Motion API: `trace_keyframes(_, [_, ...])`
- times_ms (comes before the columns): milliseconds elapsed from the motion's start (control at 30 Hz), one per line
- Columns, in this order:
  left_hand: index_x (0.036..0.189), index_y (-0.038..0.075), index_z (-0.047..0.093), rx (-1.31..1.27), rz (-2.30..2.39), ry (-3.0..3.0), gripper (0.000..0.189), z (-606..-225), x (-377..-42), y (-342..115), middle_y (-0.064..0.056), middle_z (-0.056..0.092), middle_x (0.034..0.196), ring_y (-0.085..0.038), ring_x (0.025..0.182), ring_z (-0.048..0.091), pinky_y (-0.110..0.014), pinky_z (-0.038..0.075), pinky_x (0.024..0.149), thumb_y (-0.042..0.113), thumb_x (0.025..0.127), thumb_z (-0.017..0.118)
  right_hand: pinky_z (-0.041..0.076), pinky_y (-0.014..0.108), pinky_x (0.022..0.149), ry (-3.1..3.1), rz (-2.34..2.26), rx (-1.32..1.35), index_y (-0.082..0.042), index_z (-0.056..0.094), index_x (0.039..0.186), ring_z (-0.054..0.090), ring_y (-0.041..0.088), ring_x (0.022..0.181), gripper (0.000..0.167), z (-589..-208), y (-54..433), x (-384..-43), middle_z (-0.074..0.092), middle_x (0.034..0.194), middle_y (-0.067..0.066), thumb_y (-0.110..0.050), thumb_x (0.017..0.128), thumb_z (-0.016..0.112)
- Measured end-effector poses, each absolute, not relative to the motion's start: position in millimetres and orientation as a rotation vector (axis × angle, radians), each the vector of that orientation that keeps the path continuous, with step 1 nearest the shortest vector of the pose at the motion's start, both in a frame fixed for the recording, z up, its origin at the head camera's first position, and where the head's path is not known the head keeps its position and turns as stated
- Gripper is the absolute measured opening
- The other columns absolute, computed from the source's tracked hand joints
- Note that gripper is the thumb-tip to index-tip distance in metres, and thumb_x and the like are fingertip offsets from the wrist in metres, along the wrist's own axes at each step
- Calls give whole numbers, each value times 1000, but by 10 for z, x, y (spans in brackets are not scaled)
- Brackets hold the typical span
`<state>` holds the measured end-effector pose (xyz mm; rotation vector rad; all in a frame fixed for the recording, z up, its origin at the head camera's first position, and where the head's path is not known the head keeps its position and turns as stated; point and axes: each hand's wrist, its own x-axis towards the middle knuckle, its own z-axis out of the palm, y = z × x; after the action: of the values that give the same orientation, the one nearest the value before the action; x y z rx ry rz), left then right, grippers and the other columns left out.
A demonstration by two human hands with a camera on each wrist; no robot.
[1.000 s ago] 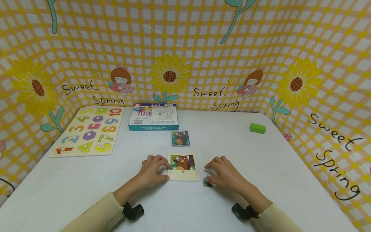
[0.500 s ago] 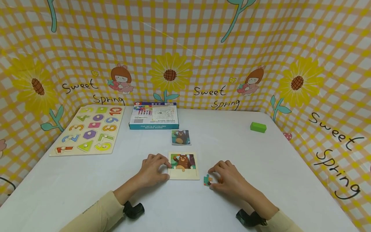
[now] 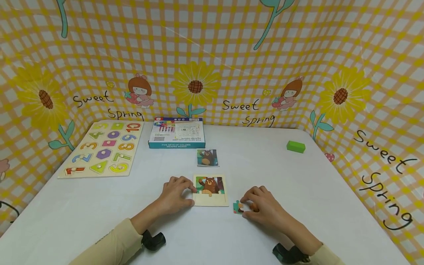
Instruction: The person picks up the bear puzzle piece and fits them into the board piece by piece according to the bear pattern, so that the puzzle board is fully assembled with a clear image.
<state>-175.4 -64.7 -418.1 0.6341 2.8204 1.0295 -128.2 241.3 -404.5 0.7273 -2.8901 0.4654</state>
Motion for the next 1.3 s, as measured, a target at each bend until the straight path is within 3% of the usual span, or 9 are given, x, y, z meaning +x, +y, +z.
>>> trace_keyframes(1300, [95,19,69,619,1025,2821,23,-4186,-1770,-650,-1,58,115,-28,112,41,-56,29,96,19,73,77,38,26,74,-2914,548,692,-25,69,94,42,8,91,21,-4040,2416,-1317,60,101,-9,-27,75,78])
